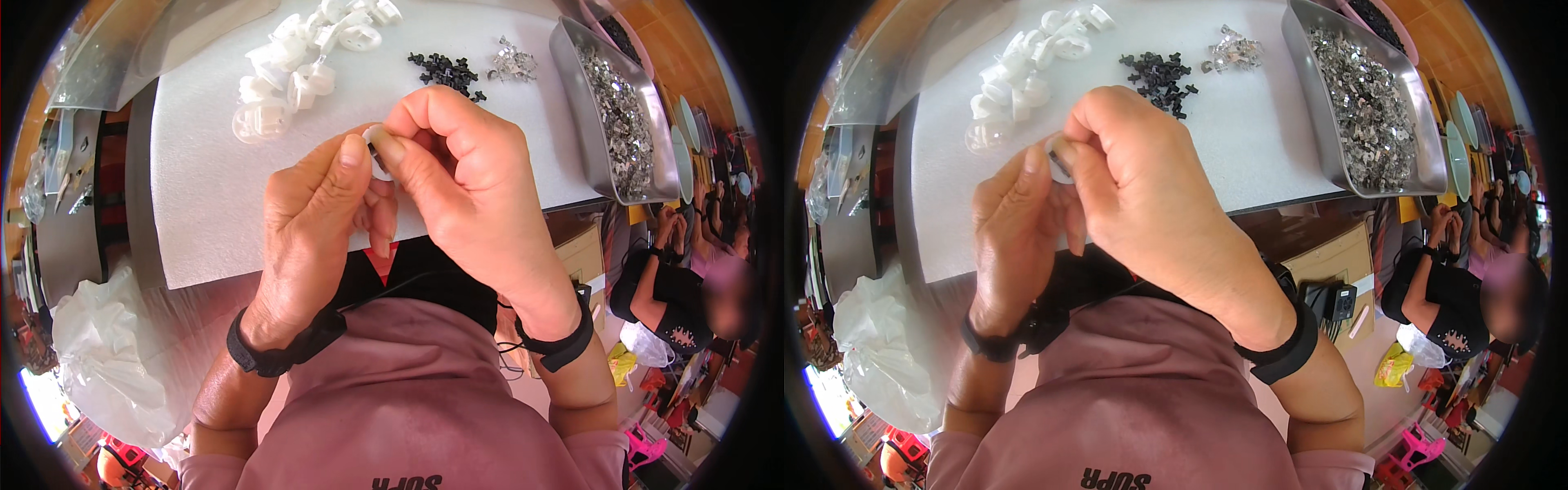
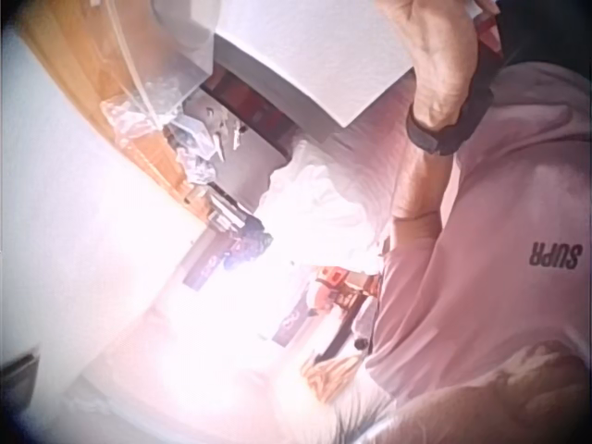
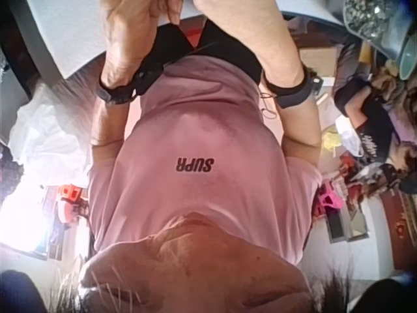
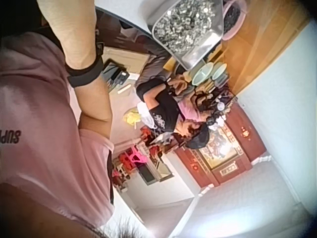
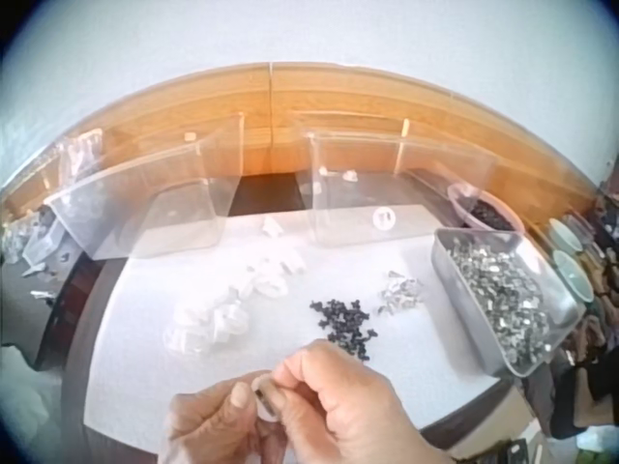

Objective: Manually inserting small black and silver pins into white plastic circular housing components on an assembly line.

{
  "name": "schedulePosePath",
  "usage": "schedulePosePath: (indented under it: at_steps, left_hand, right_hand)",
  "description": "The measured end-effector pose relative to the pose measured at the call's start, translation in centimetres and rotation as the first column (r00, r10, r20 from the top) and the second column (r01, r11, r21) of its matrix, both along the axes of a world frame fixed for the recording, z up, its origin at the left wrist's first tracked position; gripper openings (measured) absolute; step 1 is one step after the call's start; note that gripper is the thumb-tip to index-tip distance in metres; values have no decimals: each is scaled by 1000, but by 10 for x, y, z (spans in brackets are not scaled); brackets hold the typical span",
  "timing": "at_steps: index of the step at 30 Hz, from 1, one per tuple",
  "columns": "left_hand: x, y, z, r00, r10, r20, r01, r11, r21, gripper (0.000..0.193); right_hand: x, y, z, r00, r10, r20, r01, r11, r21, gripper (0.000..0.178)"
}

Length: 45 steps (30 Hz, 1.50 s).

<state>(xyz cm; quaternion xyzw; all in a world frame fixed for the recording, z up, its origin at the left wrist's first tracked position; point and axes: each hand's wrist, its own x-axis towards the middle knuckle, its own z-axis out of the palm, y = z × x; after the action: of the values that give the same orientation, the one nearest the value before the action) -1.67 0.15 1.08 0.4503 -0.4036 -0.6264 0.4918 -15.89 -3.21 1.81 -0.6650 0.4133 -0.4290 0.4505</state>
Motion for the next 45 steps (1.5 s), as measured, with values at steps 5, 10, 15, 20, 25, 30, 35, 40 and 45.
schedulePosePath:
  at_steps: [5,10,15,20,25,30,35,40,45]
  left_hand:
    - [-4,0,2,1000,22,-4,-22,1000,-7,44]
    - [-5,1,0,998,53,40,-51,997,-54,43]
    - [-5,0,-1,996,47,74,-42,997,-69,43]
    - [-5,1,0,992,52,113,-42,995,-95,44]
    - [-5,2,0,995,50,84,-39,992,-121,43]
    - [-6,1,-3,996,69,63,-64,994,-84,43]
    - [-5,2,-2,995,59,82,-51,994,-93,43]
    - [-5,3,3,990,45,135,-25,990,-141,43]
    - [-7,3,1,993,70,97,-58,991,-118,42]
  right_hand:
    - [5,2,-8,983,-117,-139,71,952,-297,9]
    - [7,5,-9,980,-135,-149,67,919,-388,9]
    - [5,5,-10,984,-112,-137,67,952,-300,9]
    - [8,7,-10,983,-131,-131,83,943,-321,10]
    - [8,7,-9,980,-144,-135,71,896,-438,10]
    - [7,2,-11,985,-122,-125,65,920,-386,11]
    - [5,4,-11,982,-130,-137,66,916,-396,11]
    - [6,6,-8,980,-140,-144,59,886,-461,11]
    - [7,0,-11,977,-152,-152,59,871,-488,11]
